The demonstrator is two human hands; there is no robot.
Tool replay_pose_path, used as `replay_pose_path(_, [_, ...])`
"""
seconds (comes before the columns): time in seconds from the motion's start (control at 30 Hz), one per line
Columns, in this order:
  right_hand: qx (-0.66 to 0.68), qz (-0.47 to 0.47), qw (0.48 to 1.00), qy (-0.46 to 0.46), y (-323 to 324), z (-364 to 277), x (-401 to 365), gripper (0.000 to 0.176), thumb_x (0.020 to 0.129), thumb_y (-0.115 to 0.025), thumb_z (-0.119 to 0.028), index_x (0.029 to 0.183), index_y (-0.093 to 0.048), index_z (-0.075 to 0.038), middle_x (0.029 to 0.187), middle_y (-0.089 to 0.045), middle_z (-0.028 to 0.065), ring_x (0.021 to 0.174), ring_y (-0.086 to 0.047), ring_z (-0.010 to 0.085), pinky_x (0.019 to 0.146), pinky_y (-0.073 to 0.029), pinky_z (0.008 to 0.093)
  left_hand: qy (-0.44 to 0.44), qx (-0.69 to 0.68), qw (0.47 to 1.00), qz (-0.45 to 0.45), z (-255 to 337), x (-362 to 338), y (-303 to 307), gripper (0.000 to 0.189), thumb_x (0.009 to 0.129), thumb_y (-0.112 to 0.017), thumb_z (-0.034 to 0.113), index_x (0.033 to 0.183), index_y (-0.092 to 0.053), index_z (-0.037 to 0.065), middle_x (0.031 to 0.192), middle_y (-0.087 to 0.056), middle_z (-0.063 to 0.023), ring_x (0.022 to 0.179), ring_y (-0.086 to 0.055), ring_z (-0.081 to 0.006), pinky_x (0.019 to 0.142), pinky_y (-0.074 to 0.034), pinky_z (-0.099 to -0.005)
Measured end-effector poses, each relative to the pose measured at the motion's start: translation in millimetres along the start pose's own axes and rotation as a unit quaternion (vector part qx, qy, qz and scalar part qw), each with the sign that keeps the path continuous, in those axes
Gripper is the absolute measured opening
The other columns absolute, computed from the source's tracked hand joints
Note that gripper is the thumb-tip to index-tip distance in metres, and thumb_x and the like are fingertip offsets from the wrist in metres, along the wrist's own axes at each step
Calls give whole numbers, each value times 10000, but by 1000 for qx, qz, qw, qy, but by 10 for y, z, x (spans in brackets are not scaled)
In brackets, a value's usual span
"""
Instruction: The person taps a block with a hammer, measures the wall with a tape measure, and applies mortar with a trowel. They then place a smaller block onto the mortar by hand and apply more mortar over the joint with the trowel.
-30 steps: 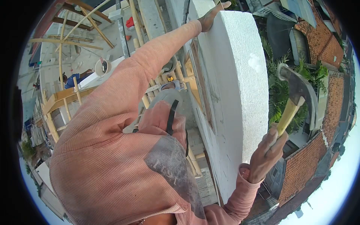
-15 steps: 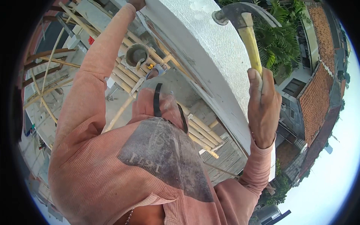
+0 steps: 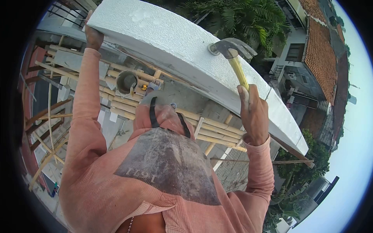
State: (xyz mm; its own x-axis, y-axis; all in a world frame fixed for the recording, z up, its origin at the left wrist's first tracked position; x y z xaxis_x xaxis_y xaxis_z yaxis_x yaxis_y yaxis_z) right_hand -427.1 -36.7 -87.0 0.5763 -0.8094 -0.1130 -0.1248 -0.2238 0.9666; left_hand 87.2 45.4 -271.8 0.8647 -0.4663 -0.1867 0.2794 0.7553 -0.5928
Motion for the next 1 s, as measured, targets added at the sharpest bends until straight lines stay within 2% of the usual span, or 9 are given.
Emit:
replay_pose_path(0.2, [52,52,997,-20,117,88,-199,272,1066,-533,-277,1010,-551,-11,620,-534,197,532,-560,390,521,-414,424,-38,35,988,-146,-50,397,483,368,1045,-505,342,1318,-552,100,1262,-638,-61,1175,-595,-219,1046,-453,-389])
replay_pose_path(0.33, [78,12,994,-71,175,69,-194,297,1062,-539,-308,1008,-548,-16,606,-529,197,518,-552,390,508,-402,408,-60,56,993,-90,-18,345,477,355,1055,-479,359,1257,-596,91,1248,-649,-72,1181,-599,-237,1032,-468,-415])
replay_pose_path(0.47, [132,90,978,-135,353,40,-323,375,1077,-497,-371,1012,-575,-10,614,-511,167,489,-493,279,516,-386,380,2,59,995,-78,28,222,418,391,1054,-462,396,1239,-607,83,1262,-637,-77,1160,-602,-229,1014,-470,-410])
replay_pose_path(0.63, [167,170,944,-230,647,92,-547,395,1089,-469,-370,1021,-632,-17,632,-496,24,574,-462,90,526,-355,300,35,73,992,-99,82,304,607,435,1050,-471,394,1305,-595,63,1312,-629,-84,1193,-588,-244,1061,-428,-416])
replay_pose_path(0.73, [203,264,914,-234,652,98,-701,416,1098,-437,-405,1039,-611,-32,651,-390,-71,546,-296,0,480,-194,222,-77,245,950,-177,54,449,792,384,998,-587,256,1303,-589,24,1319,-631,-105,1171,-609,-261,1066,-439,-406])
replay_pose_path(0.8, [170,241,925,-240,541,94,-790,397,1089,-461,-376,1013,-602,-12,634,-440,19,519,-402,109,488,-291,298,-202,409,865,-209,129,431,807,383,956,-654,162,1293,-584,-7,1321,-632,-124,1160,-620,-270,1065,-455,-392])
replay_pose_path(0.87, [75,189,957,-207,298,155,-846,335,1074,-516,-304,977,-596,6,633,-493,133,517,-513,246,520,-379,362,-265,441,827,-228,133,429,790,405,928,-702,137,1281,-581,-21,1303,-635,-134,1149,-627,-274,1049,-472,-383])
replay_pose_path(0.97, [85,88,963,-241,100,165,-833,291,1062,-538,-254,929,-573,1,647,-489,181,534,-521,339,536,-404,401,-221,352,885,-211,113,310,635,434,914,-730,217,1254,-581,-8,1249,-642,-127,1130,-630,-271,988,-504,-386])
replay_pose_path(1.0, [88,110,958,-249,149,162,-820,287,1063,-536,-253,927,-574,-3,642,-493,172,530,-520,329,534,-402,398,-188,340,904,-180,135,161,476,437,914,-729,252,1241,-583,1,1232,-641,-120,1121,-631,-269,959,-519,-391])
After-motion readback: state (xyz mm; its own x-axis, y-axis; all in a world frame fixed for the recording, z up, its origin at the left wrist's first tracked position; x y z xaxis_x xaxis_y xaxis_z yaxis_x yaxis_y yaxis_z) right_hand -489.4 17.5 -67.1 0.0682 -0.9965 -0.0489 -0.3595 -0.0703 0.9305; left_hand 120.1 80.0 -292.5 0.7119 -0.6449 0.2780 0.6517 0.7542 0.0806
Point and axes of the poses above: each hand's wrist, its own x-axis towards the middle knuckle, its own y-axis out of the back of the hand, z = x × y, the point moved 3 cm from there along x, towards the middle knuckle
